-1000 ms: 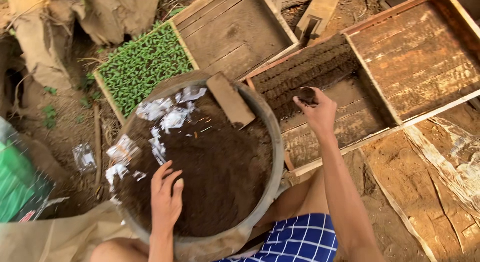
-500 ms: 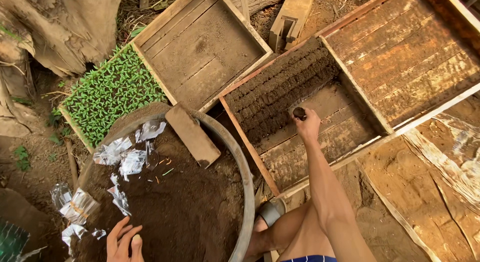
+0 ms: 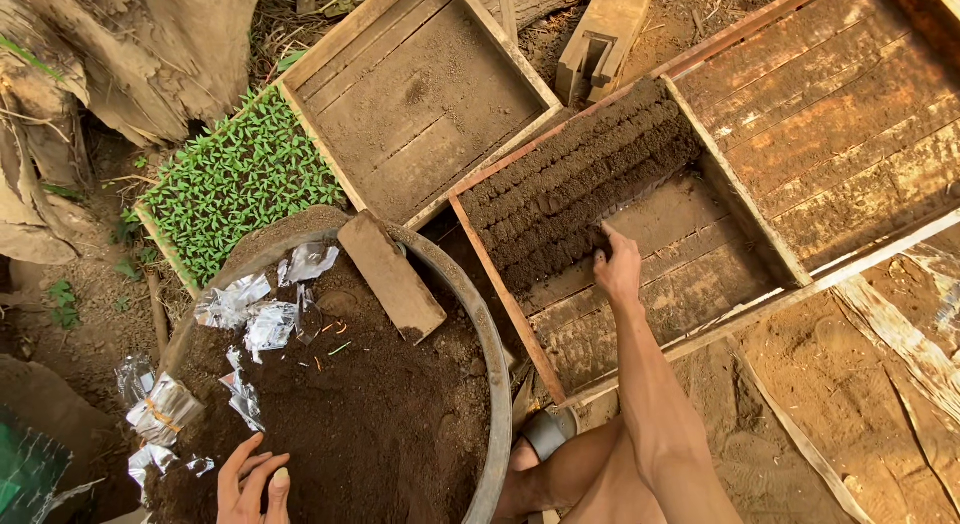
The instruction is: The person sits cross-legged and repeatedly scoops soil from a basin, wraps it around seeds from small packets, and places the formed soil balls into a wooden tray. The person continues this process throughout the clip.
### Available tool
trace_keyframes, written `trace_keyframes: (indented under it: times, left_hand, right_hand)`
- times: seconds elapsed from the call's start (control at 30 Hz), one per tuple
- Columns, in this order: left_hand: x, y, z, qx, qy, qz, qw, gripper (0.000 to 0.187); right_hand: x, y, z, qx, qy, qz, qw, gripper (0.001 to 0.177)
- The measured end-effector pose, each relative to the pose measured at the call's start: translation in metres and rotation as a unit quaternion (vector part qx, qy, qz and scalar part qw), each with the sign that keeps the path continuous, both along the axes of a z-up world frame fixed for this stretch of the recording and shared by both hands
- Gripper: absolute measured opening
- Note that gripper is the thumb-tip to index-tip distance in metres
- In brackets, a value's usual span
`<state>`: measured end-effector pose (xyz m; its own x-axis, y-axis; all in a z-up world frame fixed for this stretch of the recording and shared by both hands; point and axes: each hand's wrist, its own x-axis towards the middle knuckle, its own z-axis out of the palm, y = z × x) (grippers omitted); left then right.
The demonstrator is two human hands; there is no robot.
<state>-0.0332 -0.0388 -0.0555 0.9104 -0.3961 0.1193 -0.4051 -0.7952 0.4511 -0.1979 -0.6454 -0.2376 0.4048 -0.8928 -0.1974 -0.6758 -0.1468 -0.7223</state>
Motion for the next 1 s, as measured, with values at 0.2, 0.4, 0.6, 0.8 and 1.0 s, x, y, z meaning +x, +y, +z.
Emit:
trace_keyframes:
  times: [0.2, 0.4, 0.6, 0.8, 1.0]
  left_hand:
    - [0.003, 0.003, -0.001, 0.004, 0.025, -0.012, 1.0, 0.046]
    - [-0.003, -0.008, 0.006, -0.025, 0.004, -0.014, 1.0, 0.041]
    - [0.0, -0.005, 0.002, -0.037, 0.012, -0.018, 0.999, 0.041]
    - [-0.002, -0.006, 0.001, -0.027, 0.008, -0.011, 1.0, 0.041]
    - [0.003, 0.002, -0.003, -0.018, 0.022, -0.033, 0.999, 0.041]
  right_hand:
    - [0.007, 0.018, 0.009, 0.065, -0.048, -0.132, 0.988, 0.068]
    - [0.005, 0.017, -0.004, 0.017, -0.085, -0.091, 0.992, 0.056]
    - [0.011, 0.033, 0.015, 0.097, -0.155, -0.112, 0.977, 0.098]
    - [0.014, 0.042, -0.004, 0.033, -0.135, -0.079, 0.987, 0.098]
    - [0.02, 0.05, 0.021, 0.059, -0.125, -0.069, 0.988, 0.096]
